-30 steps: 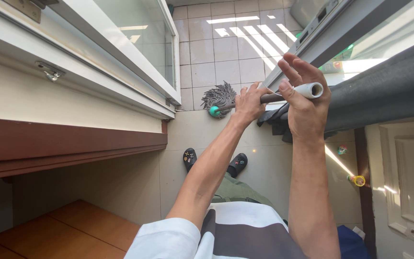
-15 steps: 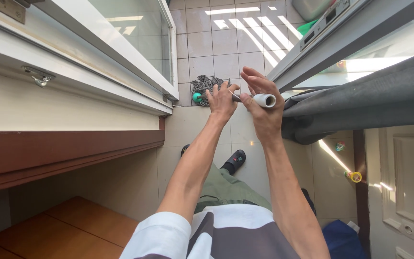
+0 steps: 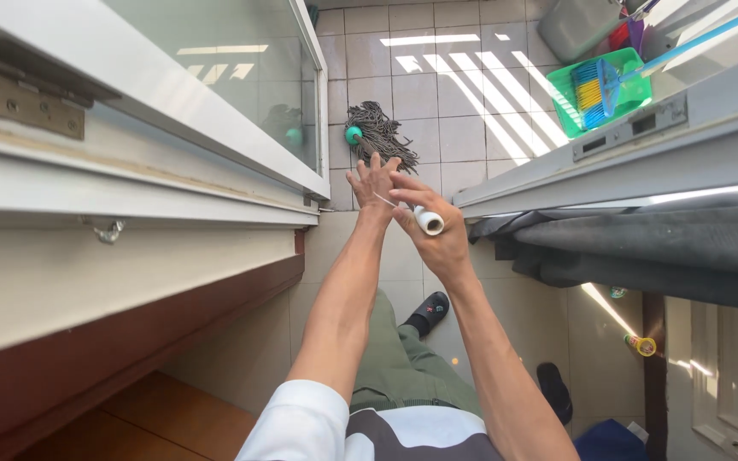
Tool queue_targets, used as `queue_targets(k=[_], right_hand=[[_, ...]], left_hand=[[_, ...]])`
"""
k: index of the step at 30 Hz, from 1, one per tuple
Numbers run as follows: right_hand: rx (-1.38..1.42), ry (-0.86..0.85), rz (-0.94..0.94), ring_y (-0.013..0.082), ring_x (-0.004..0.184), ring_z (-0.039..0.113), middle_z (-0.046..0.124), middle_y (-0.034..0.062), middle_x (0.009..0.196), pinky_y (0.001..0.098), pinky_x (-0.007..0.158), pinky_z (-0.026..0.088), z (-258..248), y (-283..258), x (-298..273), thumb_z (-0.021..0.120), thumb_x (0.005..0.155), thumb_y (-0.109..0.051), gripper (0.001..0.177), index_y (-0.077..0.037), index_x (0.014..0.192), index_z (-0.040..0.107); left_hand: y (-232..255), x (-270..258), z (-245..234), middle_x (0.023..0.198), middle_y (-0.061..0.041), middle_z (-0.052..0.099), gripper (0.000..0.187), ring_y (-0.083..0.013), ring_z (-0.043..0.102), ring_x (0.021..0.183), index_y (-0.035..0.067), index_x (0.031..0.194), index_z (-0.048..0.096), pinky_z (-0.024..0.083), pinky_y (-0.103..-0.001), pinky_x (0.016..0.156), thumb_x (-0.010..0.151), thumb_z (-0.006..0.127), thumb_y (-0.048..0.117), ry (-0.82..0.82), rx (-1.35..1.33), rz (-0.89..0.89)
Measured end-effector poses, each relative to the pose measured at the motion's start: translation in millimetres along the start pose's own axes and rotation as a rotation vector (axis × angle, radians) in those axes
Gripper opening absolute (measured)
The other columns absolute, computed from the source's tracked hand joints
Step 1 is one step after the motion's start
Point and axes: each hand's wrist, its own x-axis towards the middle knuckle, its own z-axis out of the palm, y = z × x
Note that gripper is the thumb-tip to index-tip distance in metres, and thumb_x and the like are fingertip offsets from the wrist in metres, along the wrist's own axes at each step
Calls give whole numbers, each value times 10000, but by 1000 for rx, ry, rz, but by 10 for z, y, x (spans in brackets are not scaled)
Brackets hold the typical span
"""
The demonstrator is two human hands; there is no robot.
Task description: Assembling a mop by trying to attach the mop head to the handle.
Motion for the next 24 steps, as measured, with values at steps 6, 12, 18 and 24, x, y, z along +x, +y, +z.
queue_targets(k=[6, 12, 18, 24], right_hand=[[-110, 47, 43, 255, 1354, 615, 681, 113, 1390, 368, 1100, 509, 317, 215, 499, 739, 936, -77, 224, -72, 1159, 728], [-2, 48, -4, 288, 1424, 553, 655, 129, 1417, 393, 1176, 475, 597, 278, 1041, 711, 972, -64, 224, -74, 1196, 712], [-48, 35, 16, 291, 1408, 576, 654, 130, 1422, 399, 1165, 476, 843, 420, 1328, 708, 974, -58, 209, -76, 1182, 721], [-102, 41, 16, 310, 1465, 480, 594, 147, 1479, 420, 1189, 456, 1061, 283, 1336, 714, 940, -36, 278, -84, 1214, 712]], left_hand=[[-295, 585, 10, 1475, -76, 510, 377, -379, 433, 1386, 317, 1260, 676, 305, -664, 1110, 888, 680, 376, 11, -34, -19], [-487, 1086, -309, 1463, -67, 514, 343, -375, 436, 1364, 294, 1229, 691, 355, -631, 1076, 898, 681, 383, -12, -21, 26], [-672, 1380, -599, 1470, -55, 510, 389, -331, 465, 1374, 313, 1306, 658, 428, -586, 1068, 931, 665, 416, -150, -23, 2], [-781, 1274, -962, 1591, -96, 343, 537, -407, 339, 1427, 326, 1383, 585, 384, -619, 1074, 879, 683, 483, -229, -95, -14]])
